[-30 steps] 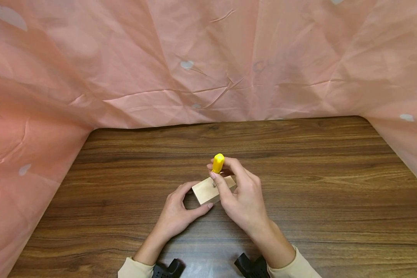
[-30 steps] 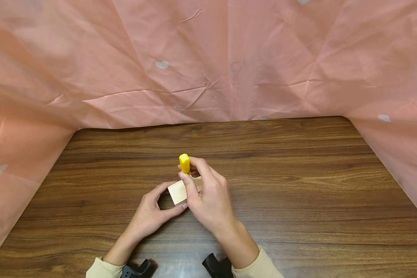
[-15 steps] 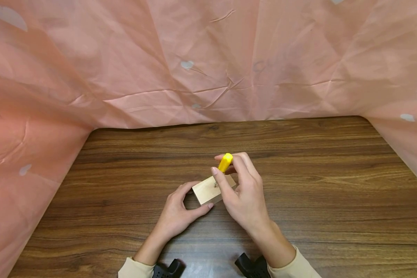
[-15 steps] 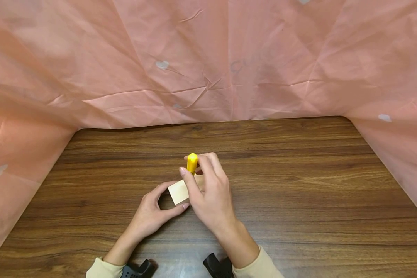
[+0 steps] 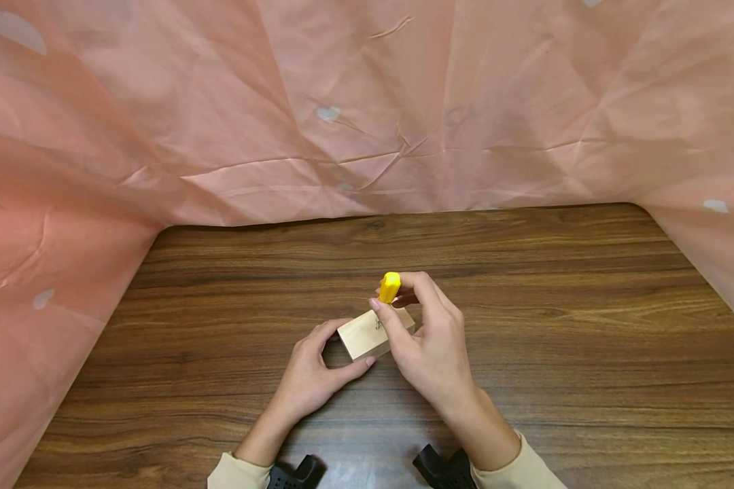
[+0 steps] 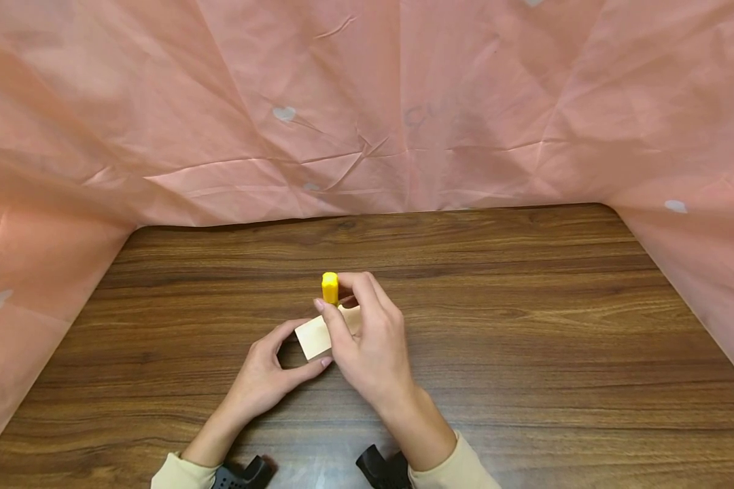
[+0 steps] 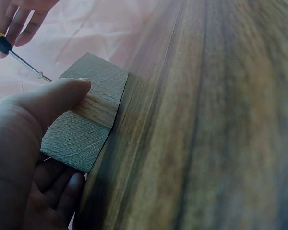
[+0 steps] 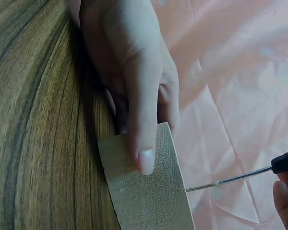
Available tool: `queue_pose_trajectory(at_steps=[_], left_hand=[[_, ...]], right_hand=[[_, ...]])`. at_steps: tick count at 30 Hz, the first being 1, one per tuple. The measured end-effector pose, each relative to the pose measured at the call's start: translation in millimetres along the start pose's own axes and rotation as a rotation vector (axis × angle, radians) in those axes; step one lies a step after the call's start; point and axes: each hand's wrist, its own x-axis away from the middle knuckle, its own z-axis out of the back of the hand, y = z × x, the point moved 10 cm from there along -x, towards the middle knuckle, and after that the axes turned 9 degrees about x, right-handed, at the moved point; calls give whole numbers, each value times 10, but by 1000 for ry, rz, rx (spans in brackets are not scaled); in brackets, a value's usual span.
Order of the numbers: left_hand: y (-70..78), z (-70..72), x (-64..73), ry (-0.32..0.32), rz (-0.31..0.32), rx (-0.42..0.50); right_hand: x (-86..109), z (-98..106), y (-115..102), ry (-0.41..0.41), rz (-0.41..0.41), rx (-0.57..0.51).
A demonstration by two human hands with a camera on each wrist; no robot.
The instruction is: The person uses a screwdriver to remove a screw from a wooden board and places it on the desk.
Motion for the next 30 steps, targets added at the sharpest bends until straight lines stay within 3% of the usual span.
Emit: queue_pose_trajectory(at_steps=[8, 22, 30], left_hand=[[8, 6, 0, 11, -18, -10], [-4, 5, 3, 6, 13, 4], [-7, -4, -4, 4, 7, -3]], right_hand=[[-8, -27, -25, -28, 13, 2], [0, -36, -6, -53, -19, -30], [-13, 12, -14, 21, 19, 30]])
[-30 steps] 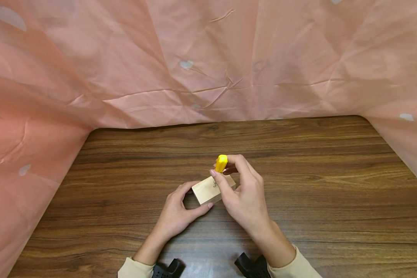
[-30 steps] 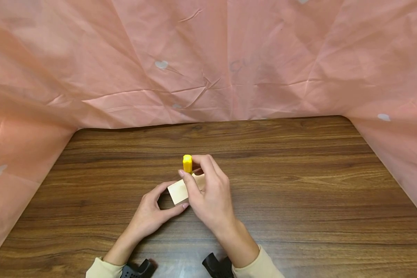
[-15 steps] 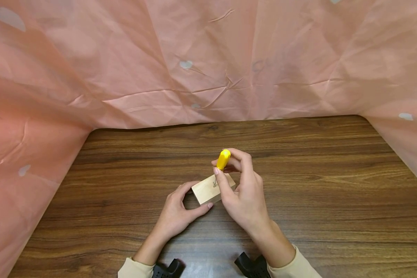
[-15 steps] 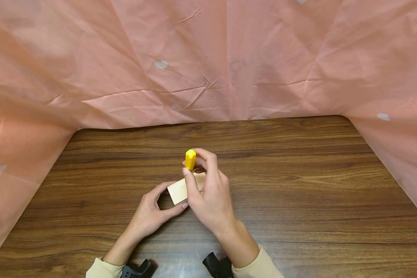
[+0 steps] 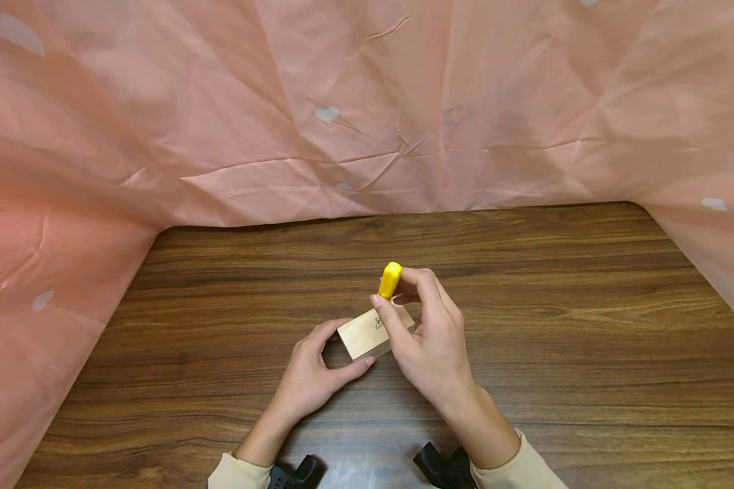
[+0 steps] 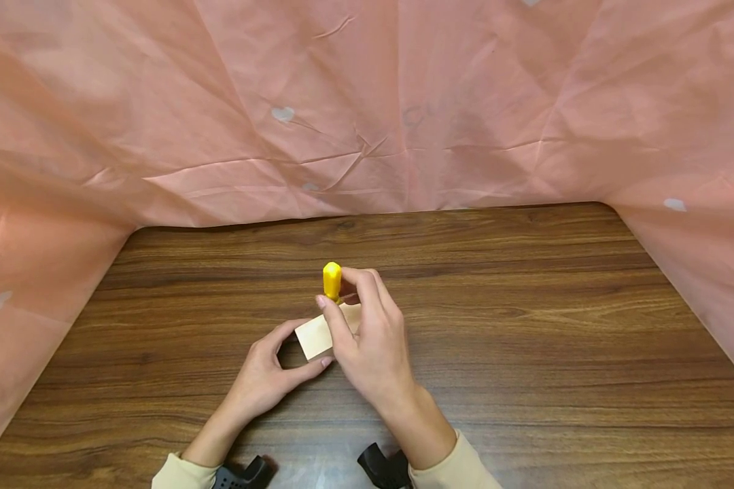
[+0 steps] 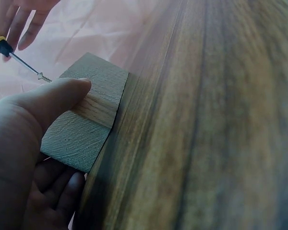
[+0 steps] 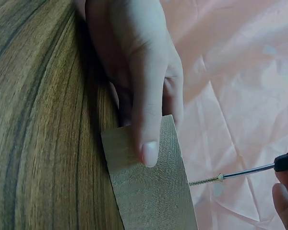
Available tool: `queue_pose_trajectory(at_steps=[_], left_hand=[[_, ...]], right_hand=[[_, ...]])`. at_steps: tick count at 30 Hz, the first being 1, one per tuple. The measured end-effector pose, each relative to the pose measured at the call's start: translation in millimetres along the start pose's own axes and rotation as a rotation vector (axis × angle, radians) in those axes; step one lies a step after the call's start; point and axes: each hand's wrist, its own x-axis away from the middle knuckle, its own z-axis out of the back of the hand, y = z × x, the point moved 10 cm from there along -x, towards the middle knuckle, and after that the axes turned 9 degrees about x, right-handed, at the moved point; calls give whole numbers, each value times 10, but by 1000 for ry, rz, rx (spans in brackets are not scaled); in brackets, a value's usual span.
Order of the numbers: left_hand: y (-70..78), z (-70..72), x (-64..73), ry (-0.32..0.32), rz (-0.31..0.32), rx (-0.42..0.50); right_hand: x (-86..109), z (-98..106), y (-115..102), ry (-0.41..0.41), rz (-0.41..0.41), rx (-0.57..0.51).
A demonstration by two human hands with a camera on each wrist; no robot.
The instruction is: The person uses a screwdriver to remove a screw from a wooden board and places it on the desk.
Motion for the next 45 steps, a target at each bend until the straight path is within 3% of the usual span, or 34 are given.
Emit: queue_pose_trajectory(at_steps=[12, 18, 29, 39, 45], left_hand=[[24, 1, -1, 5, -41, -11], [16, 5, 0, 5, -37, -8], [6, 4, -4, -1, -5, 6], [4, 10, 0, 3, -20, -6], [-2, 10, -2, 1, -16, -1]], right_hand=[[-10, 14, -15, 10, 31, -21], [-8, 25, 21, 12, -10, -37], [-5, -26, 10, -30, -12, -60], [-5, -3, 3, 15, 28, 38], [-11, 21, -6, 26, 29, 37]])
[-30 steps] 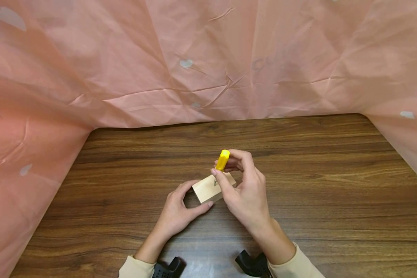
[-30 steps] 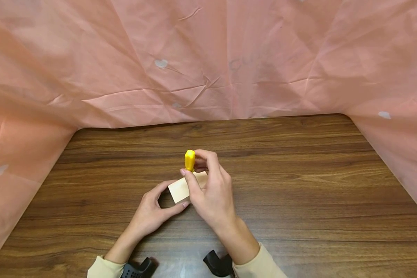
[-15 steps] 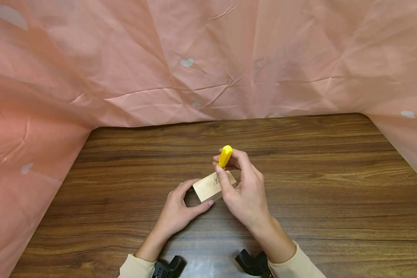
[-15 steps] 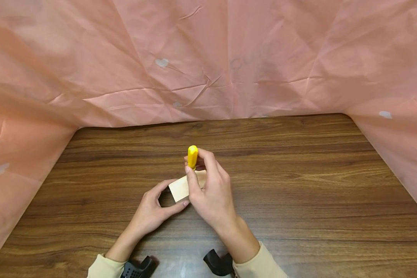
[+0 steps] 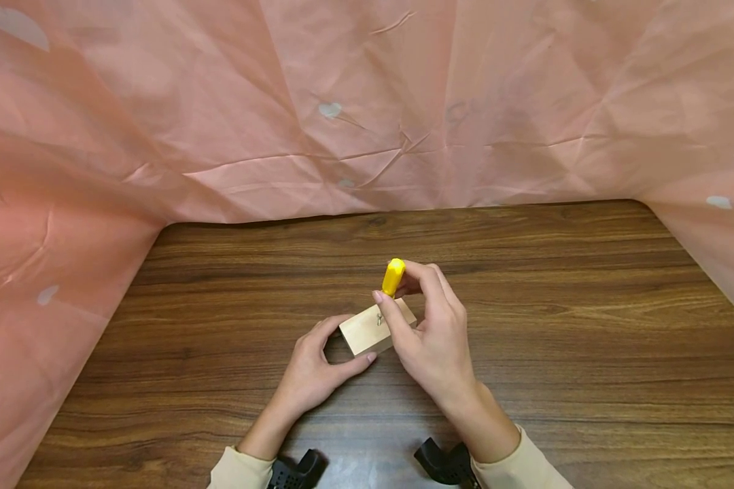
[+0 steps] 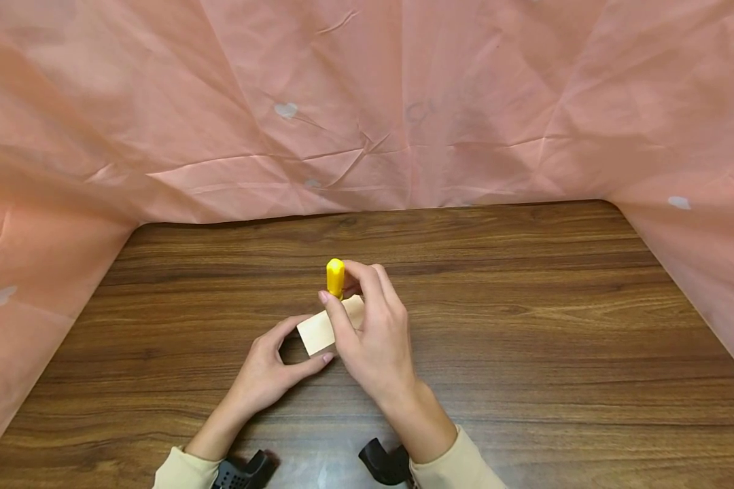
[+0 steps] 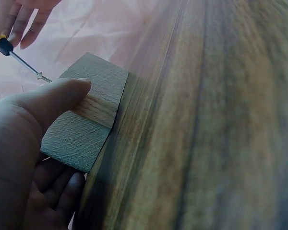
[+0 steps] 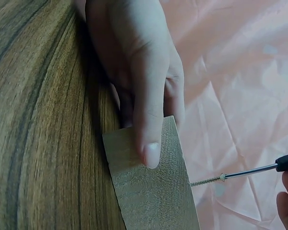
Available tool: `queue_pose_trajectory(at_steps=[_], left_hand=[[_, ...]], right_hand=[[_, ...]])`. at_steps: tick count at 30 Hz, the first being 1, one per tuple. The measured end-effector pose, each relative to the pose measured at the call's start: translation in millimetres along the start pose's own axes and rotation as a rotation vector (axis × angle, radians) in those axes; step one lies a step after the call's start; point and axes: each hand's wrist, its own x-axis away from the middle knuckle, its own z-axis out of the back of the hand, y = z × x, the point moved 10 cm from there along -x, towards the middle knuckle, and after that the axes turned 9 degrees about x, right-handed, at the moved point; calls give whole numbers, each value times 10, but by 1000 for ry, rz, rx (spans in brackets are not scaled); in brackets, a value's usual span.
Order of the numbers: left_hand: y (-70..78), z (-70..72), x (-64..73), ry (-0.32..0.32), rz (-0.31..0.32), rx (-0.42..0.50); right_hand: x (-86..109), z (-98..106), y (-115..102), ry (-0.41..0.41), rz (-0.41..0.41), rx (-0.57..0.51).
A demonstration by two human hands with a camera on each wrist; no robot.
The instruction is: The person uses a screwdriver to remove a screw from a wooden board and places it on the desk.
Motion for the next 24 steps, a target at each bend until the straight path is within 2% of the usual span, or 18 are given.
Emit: queue_pose_trajectory(at_steps=[11, 18, 24], left_hand=[[25, 1, 0, 5, -19, -14], [8, 2, -3, 1, -7, -4], [12, 1, -3, -4, -5, -4]], right_hand=[[15, -1, 21, -9, -33, 3], [18, -18, 22, -11, -30, -5], [16, -2, 11, 13, -22, 40]])
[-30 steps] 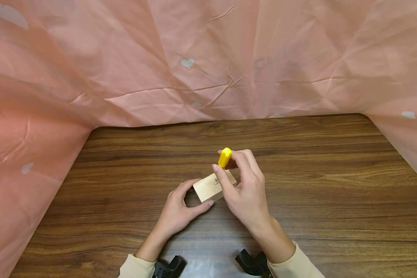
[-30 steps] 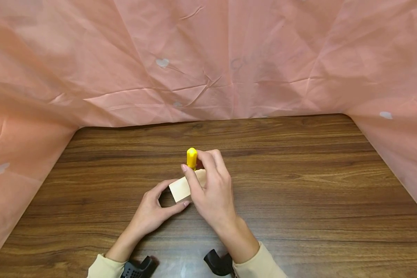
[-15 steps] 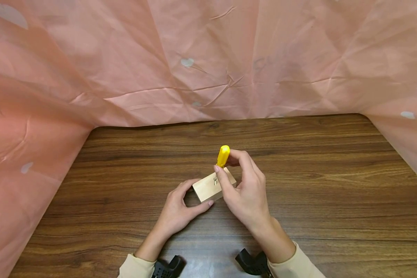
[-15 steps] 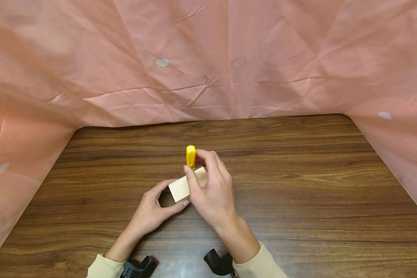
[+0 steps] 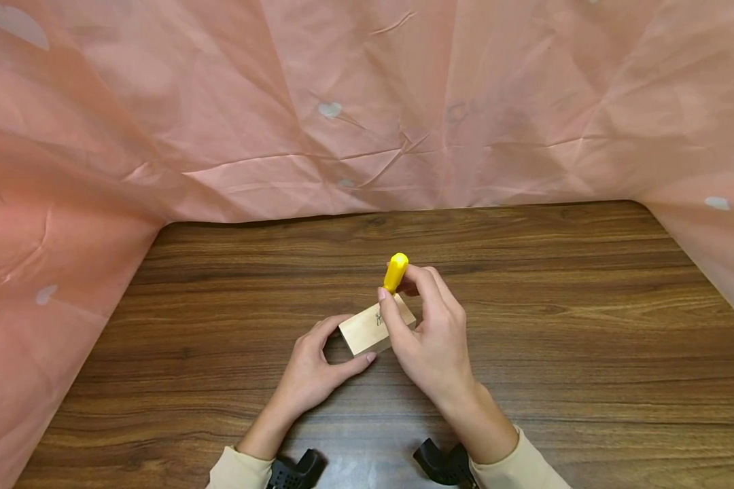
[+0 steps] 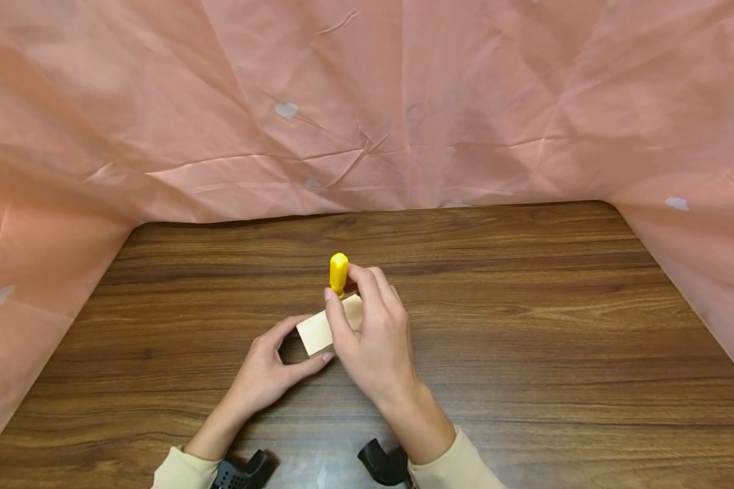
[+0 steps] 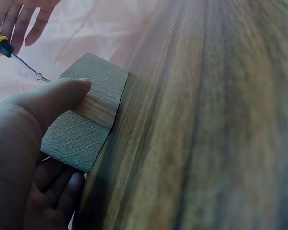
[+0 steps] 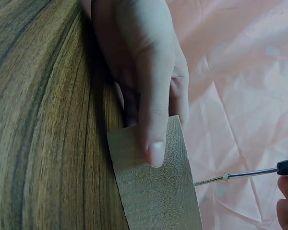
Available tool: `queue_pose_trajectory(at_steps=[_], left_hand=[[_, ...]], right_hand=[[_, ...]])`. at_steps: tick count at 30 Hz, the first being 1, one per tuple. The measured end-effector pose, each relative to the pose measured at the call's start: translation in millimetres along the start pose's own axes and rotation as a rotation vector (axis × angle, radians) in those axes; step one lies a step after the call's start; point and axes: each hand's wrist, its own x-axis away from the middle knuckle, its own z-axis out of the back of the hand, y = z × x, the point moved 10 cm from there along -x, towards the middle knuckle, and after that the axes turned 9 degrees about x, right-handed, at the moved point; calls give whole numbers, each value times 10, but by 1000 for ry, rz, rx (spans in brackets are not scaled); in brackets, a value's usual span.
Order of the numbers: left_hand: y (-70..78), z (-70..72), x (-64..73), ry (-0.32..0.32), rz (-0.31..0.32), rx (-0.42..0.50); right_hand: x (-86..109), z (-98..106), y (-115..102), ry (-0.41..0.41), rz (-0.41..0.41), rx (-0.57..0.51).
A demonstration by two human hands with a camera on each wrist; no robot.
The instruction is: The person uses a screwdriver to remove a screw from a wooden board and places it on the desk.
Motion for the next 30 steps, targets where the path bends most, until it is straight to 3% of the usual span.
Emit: queue_pose_trajectory(at_steps=[9, 18, 25, 30], left_hand=[[19, 2, 2, 9, -15, -11], [4, 6, 12, 4, 15, -1], [16, 3, 11, 0, 19, 3], [4, 2, 9, 5, 11, 5]], right_hand=[[2, 8, 7, -9, -10, -11], [2, -2, 5, -13, -15, -27], [-4, 18, -47, -11, 43, -19], [-3, 18, -34, -11, 33, -22]])
